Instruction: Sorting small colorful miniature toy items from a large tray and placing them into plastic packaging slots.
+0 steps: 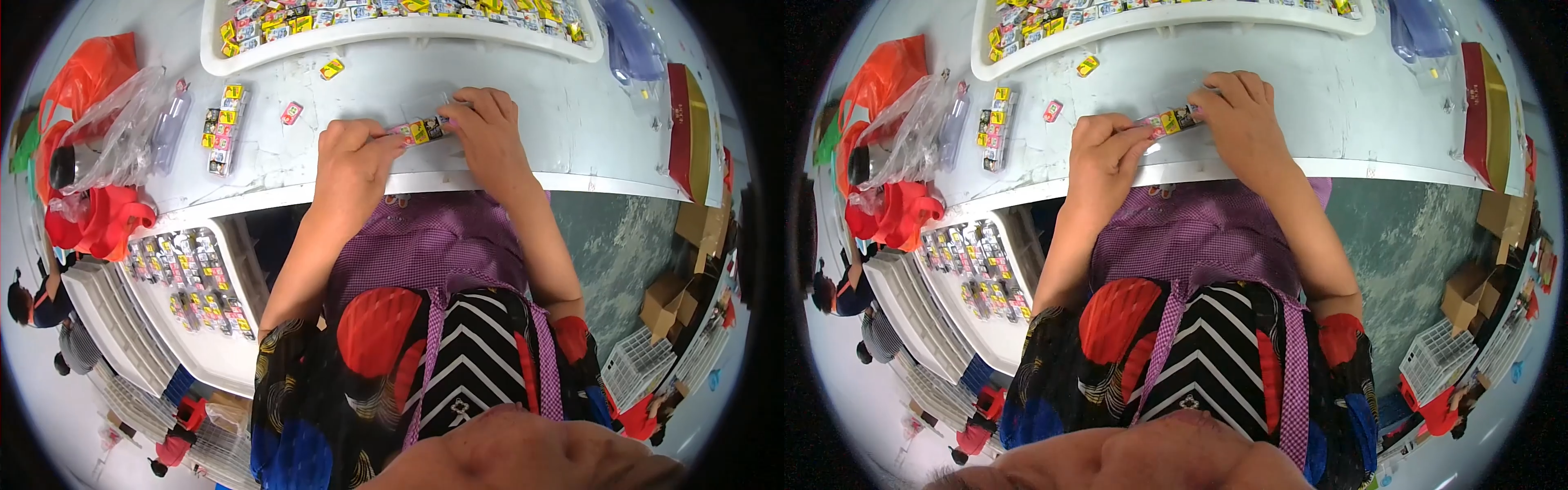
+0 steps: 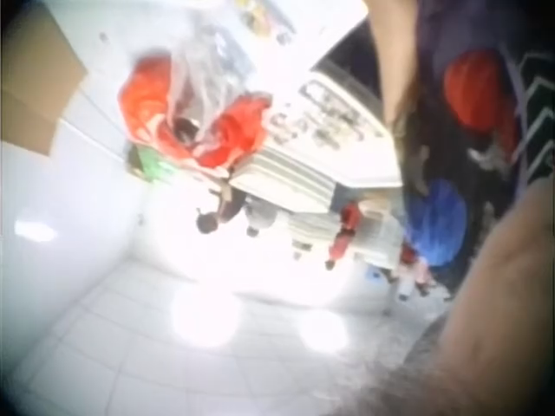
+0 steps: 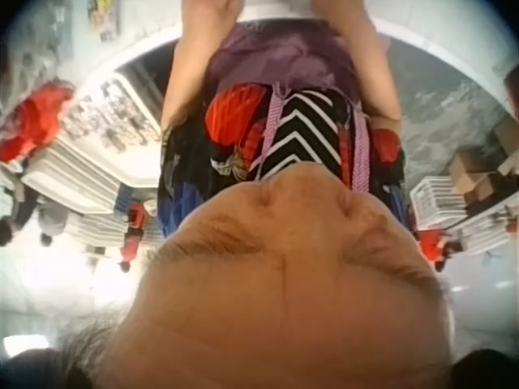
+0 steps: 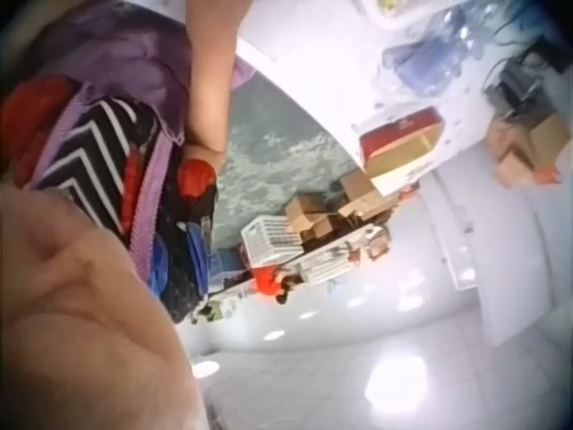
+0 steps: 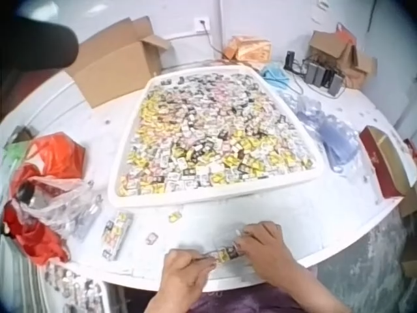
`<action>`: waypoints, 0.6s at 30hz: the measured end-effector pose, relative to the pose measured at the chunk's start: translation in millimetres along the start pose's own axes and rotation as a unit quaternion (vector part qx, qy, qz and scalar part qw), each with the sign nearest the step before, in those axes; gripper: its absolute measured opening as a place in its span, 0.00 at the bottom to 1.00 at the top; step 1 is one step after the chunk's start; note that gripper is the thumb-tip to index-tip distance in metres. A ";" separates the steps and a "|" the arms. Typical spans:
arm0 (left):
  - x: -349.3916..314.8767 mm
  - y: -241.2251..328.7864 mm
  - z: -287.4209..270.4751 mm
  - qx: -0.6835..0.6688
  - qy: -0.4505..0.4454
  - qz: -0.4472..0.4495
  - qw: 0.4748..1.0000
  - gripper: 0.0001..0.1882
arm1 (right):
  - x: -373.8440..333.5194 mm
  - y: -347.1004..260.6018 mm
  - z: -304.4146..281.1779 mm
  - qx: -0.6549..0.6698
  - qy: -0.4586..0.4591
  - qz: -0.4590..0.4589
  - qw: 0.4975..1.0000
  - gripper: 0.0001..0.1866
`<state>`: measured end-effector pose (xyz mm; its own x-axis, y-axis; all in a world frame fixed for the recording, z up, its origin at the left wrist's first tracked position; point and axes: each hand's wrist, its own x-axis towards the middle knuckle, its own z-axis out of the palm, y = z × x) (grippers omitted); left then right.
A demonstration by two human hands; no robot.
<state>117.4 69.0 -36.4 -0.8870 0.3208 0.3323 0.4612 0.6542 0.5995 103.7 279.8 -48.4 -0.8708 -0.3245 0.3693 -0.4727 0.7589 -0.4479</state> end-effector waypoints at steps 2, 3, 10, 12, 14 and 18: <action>-0.5 1.1 -2.4 0.015 -0.013 0.027 0.999 0.11 | -0.2 -1.9 -2.0 -0.006 0.004 -0.010 1.000 0.13; -0.1 2.1 -4.2 0.019 -0.010 0.025 0.999 0.11 | 0.1 -2.6 -3.6 -0.009 -0.001 -0.009 1.000 0.14; -4.1 -13.6 -38.7 -0.021 0.040 -0.060 0.997 0.14 | 7.8 6.7 -30.3 0.201 0.004 0.162 0.966 0.15; -9.2 -16.0 -52.7 -0.041 -0.009 -0.092 0.995 0.14 | 7.8 10.5 -24.0 0.261 0.041 0.172 0.949 0.13; -17.2 -14.1 -53.6 -0.025 -0.042 -0.081 0.995 0.15 | 13.4 13.0 -20.6 0.403 0.030 0.287 0.869 0.12; -27.0 -16.1 -44.5 0.023 -0.049 -0.060 0.997 0.17 | 28.7 7.6 -5.5 0.374 0.016 0.275 0.886 0.10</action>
<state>135.0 19.4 -22.6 -0.9348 0.3021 0.1869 0.3524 0.7222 0.5952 75.8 279.3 -36.7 -0.9985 0.0047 -0.0549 0.0547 0.2076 -0.9767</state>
